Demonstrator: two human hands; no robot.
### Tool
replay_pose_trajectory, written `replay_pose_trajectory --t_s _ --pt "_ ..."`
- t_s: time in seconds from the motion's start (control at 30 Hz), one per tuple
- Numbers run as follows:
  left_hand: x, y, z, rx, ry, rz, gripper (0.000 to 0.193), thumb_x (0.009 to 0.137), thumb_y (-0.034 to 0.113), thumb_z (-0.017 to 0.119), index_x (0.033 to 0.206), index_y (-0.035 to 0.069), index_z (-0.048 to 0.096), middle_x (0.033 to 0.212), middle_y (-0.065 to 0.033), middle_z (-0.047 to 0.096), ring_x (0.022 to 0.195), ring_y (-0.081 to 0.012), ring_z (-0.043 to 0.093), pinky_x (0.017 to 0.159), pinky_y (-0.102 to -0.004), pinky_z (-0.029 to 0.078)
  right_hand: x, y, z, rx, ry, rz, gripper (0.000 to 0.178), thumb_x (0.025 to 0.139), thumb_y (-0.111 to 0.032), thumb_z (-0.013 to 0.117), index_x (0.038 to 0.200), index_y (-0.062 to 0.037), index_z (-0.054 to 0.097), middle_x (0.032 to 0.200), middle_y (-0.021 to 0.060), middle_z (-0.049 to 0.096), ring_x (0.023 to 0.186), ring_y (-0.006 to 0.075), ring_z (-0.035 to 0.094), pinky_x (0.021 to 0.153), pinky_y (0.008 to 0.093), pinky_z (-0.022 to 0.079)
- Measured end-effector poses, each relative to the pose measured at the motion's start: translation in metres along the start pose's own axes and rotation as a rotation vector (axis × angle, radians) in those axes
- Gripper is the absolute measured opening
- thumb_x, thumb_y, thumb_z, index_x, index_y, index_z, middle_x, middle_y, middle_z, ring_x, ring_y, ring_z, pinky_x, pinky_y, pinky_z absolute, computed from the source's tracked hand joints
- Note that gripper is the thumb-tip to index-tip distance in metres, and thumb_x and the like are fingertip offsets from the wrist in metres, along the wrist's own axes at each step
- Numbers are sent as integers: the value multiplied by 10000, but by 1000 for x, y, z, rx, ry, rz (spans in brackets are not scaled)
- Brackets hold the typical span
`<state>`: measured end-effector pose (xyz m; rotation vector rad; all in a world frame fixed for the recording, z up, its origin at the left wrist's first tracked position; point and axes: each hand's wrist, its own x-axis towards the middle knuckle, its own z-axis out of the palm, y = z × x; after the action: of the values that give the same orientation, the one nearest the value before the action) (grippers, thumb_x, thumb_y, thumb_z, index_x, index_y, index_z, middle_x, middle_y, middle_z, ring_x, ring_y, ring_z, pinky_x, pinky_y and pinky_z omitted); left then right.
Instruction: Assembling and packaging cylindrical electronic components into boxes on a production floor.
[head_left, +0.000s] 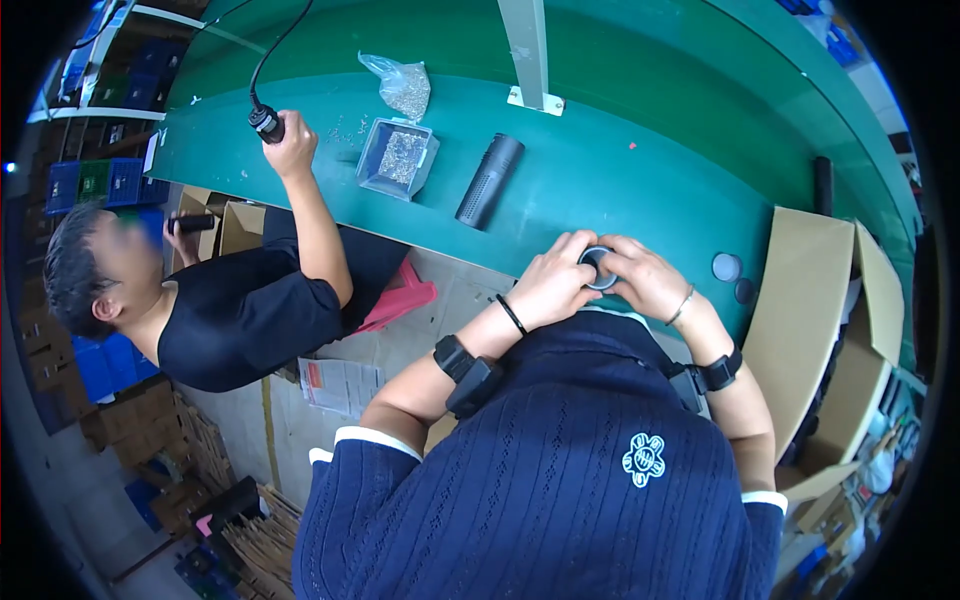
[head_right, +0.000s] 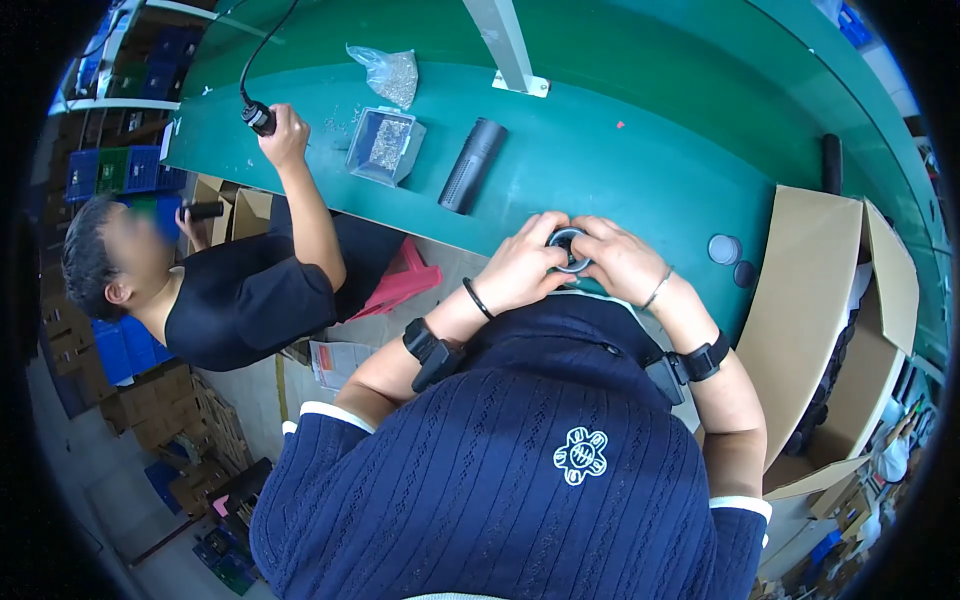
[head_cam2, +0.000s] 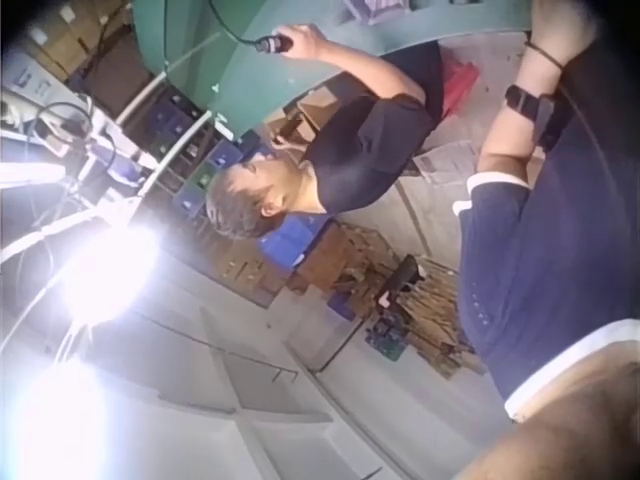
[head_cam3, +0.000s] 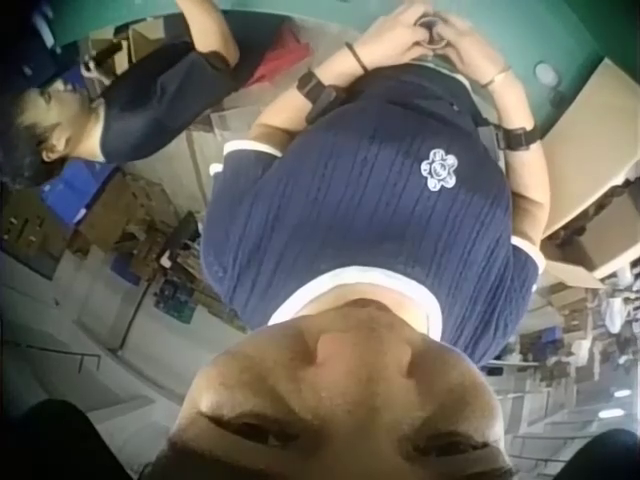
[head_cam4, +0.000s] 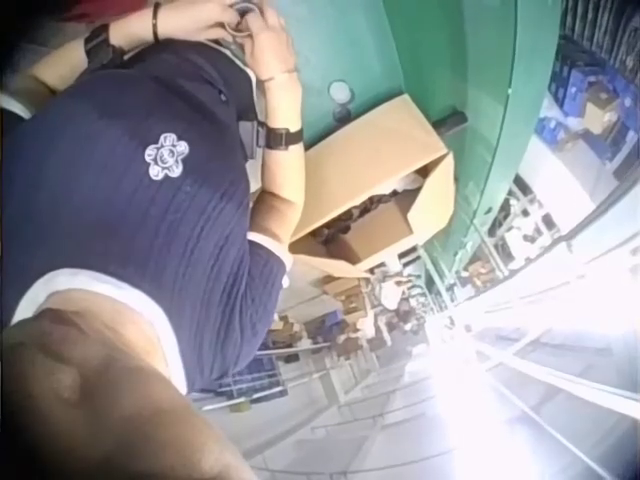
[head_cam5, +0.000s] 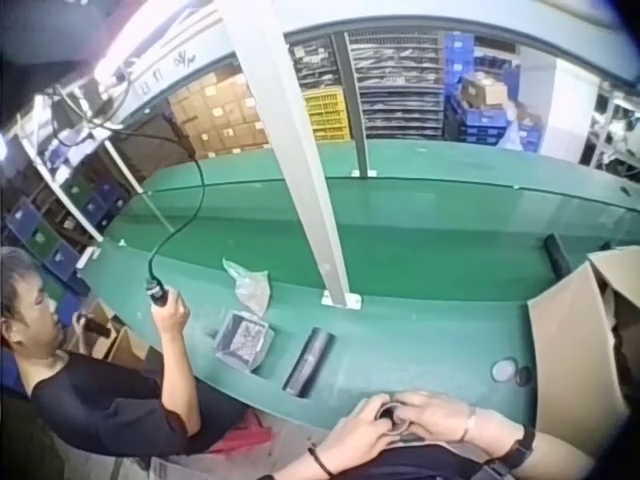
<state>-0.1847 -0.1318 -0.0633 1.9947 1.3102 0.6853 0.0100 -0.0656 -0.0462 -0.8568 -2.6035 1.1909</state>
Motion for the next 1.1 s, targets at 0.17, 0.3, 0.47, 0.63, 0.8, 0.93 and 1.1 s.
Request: replay_pose_trajectory --t_s 0.17,0.3,0.47,0.63,0.8,0.93,1.1 --pt "4 2 -4 0 -22 -56 177 712 167 768 802 57 663 1205 -111 485 1096 -306 515 813 -408 507 2 2 1 -44 -11 -43 199 718 19 644 892 -60 591 1262 152 523 1135 365 529 922 409 467" --pt "6 7 -5 -13 -41 -49 167 697 123 763 842 86 691 1205 -86 489 1112 -295 500 832 -397 501 2 0 -2 -10 -5 -49 188 715 10 652 878 -62 590 1253 149 527 1125 363 533 914 408 470" --pt "6 9 -5 9 -31 -20 206 699 152 761 858 60 667 1190 -103 487 1095 -304 506 824 -395 505 0 -3 -4 -7 0 -36 227 709 -5 673 906 -56 574 1245 155 527 1115 357 539 893 408 476" --pt "0 -1 -1 23 -12 -15 188 699 165 751 761 11 662 1202 -132 489 1084 -306 513 789 -389 523 -9 1 -9 367 111 125 414 714 -24 703 1090 -67 536 1220 101 542 1089 236 552 821 307 471" --pt "-6 -3 -6 -34 68 -51 187 706 164 725 697 8 622 1189 -141 493 1049 -309 519 746 -404 515 -78 160 -16 -178 440 295 365 786 -37 680 1132 -43 564 1108 125 598 1055 265 561 898 357 453" --pt "-8 -8 -6 -36 59 -55 178 720 180 706 753 13 655 1225 -149 486 1072 -315 508 794 -404 514 -151 256 2 -526 386 816 843 705 -146 777 1433 -174 352 1361 236 425 1217 412 444 1045 453 365" --pt "-8 -5 -5 -46 67 -59 263 709 234 770 720 11 630 1214 -134 470 1087 -302 494 806 -406 506 -180 290 19 -438 403 779 749 717 -74 756 1386 -157 431 1360 193 432 1206 384 447 1037 450 369"
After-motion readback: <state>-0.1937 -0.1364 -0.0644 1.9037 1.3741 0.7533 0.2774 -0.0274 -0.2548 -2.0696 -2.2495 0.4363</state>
